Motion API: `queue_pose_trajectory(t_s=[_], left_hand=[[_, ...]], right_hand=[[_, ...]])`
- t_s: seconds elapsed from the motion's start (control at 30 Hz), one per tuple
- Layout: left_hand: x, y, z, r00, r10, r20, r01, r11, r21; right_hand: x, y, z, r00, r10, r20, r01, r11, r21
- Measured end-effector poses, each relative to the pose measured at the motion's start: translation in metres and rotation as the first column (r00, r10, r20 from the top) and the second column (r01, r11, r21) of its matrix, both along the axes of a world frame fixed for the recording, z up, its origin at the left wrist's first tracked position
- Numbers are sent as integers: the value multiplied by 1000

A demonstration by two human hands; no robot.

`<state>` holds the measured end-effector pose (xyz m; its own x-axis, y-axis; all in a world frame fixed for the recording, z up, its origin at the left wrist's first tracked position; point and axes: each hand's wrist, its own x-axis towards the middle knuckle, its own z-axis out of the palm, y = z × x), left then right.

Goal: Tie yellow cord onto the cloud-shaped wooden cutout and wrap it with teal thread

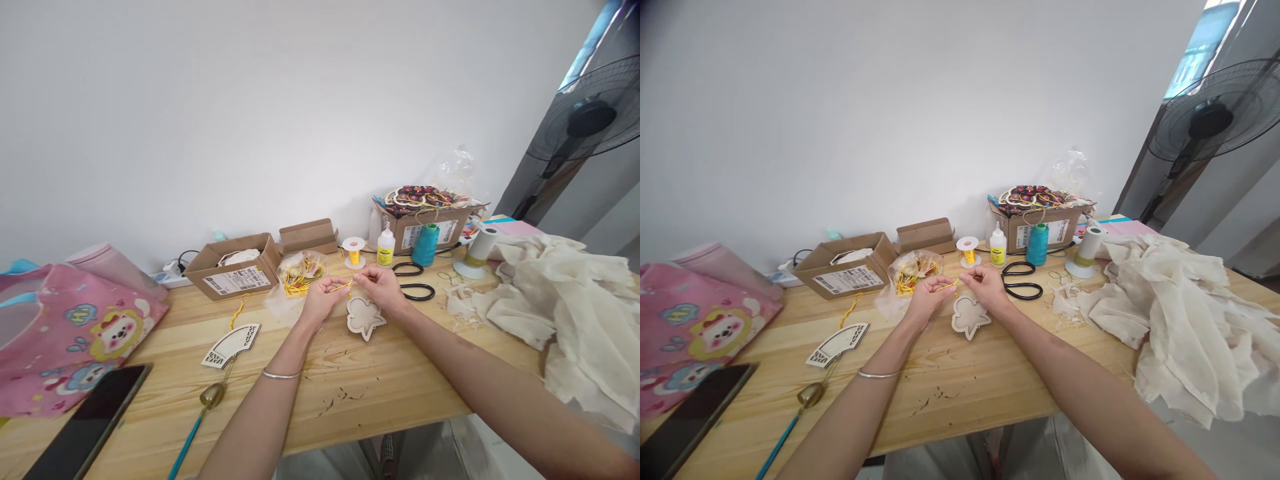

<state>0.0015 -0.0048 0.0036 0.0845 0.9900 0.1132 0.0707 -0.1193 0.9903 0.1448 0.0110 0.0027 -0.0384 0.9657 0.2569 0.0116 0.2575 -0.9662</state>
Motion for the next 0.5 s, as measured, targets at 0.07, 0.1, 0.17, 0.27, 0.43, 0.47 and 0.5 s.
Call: queue_pose_trajectory(t_s=[0.07, 0.1, 0.17, 0.27, 0.43, 0.47, 0.5], left_hand=[[1, -1, 1, 1000, 1, 11, -1, 1000, -19], [2, -1, 2, 1000, -2, 15, 3, 1000, -30], [2, -2, 2, 1000, -14, 26, 15, 998, -55], [1, -2, 2, 998, -24, 61, 30, 995, -94], [-2, -2, 1, 994, -18, 108, 28, 995, -98], [-3, -2, 1, 993, -22, 115, 32, 995, -90], [-3, -2, 1, 992, -26, 124, 36, 996, -86]], right_hand=[[2, 2, 1, 999, -26, -22, 26, 1000, -3], [3, 3, 2, 999, -33, -27, 33, 999, -10], [5, 6, 2, 999, -35, -19, 34, 999, -23], [8, 8, 1, 999, -19, 26, 19, 1000, -9], [7, 4, -1, 979, -15, 204, -30, 976, 215], [7, 3, 0, 965, -19, 260, -56, 959, 276], [7, 2, 0, 949, -26, 316, -83, 941, 327]])
